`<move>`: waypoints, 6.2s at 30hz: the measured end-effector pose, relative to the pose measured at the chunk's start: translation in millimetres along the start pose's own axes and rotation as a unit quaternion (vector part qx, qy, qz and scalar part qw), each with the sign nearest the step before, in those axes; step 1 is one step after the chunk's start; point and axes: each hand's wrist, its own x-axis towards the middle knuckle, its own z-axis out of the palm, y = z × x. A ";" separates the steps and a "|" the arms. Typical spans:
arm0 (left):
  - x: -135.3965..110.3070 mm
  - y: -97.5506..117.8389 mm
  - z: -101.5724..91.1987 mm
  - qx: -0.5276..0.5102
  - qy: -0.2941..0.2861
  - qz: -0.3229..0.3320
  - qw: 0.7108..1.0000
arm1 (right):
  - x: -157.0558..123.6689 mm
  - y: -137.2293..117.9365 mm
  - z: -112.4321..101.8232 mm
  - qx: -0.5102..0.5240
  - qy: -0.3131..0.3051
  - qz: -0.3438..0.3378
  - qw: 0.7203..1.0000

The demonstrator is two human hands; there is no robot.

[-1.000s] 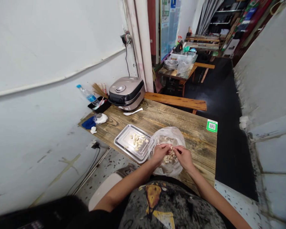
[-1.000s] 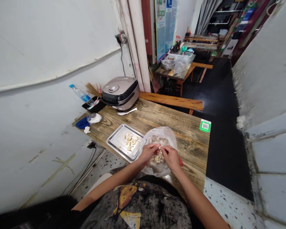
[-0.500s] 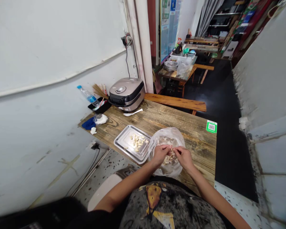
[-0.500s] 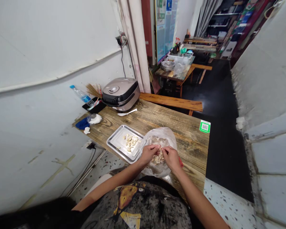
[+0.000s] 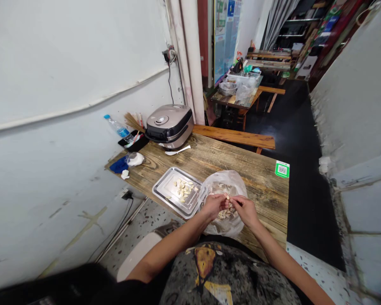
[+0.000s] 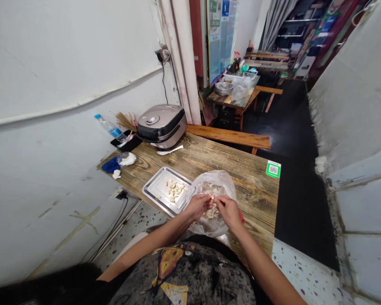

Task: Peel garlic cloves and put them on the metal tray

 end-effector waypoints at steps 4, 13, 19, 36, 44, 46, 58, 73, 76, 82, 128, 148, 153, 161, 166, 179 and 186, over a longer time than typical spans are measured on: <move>-1.1 1.7 2.0 -0.041 -0.004 -0.020 0.999 | -0.3 -2.8 0.0 -0.030 0.023 -0.016 0.999; -4.5 0.2 6.6 -0.011 0.018 0.025 0.999 | 0.3 -1.9 -1.6 -0.016 0.009 0.018 1.000; -4.0 -0.9 7.7 0.063 0.026 0.084 0.994 | 2.2 -6.6 -6.2 -0.045 0.000 0.036 0.998; -3.2 -3.4 4.4 0.151 0.048 0.123 0.980 | 0.5 -1.1 -4.9 -0.040 -0.017 0.047 0.998; -5.4 -0.8 4.9 0.235 0.044 0.152 0.959 | 1.2 -2.9 -6.8 -0.104 -0.020 0.022 0.994; -7.7 0.6 7.1 0.208 0.045 0.143 0.967 | 0.2 -1.8 -6.5 -0.070 -0.019 0.033 0.997; -4.9 -5.0 6.8 0.040 0.008 0.061 0.997 | -3.1 -7.6 -6.4 -0.043 0.013 0.012 0.999; -6.7 -9.0 4.6 0.028 0.026 0.070 0.997 | -5.9 -5.4 -0.8 -0.082 0.018 -0.010 0.996; -7.1 -8.3 4.9 0.035 0.029 0.075 0.996 | -5.8 -5.0 -0.6 -0.064 0.015 -0.011 0.998; -8.7 -5.5 6.2 0.143 0.043 0.136 0.979 | -3.9 -7.2 -3.6 -0.124 -0.007 -0.028 0.992; -19.5 4.5 15.3 0.385 0.048 0.338 0.857 | 3.3 -1.2 -5.3 0.405 0.028 0.218 0.888; -31.5 11.0 24.6 0.302 0.076 0.245 0.918 | -3.8 -11.9 -17.2 0.082 0.035 -0.003 0.996; -33.1 16.4 28.2 0.104 0.009 0.073 0.992 | -5.7 -14.2 -21.1 -0.026 0.062 -0.099 0.993; -32.1 23.7 28.2 -0.039 -0.026 -0.025 0.999 | -5.3 -12.0 -22.1 -0.049 0.033 -0.130 0.990; -27.8 21.2 27.0 0.033 -0.011 0.034 0.999 | -5.2 -16.7 -22.9 -0.031 0.015 -0.094 0.995; -29.0 19.7 26.0 0.080 0.005 0.062 0.995 | -1.2 -15.2 -22.0 0.037 -0.012 -0.071 0.997; -20.6 13.3 25.1 0.129 0.031 0.085 0.987 | 0.2 -0.5 -15.0 0.226 0.017 0.098 0.969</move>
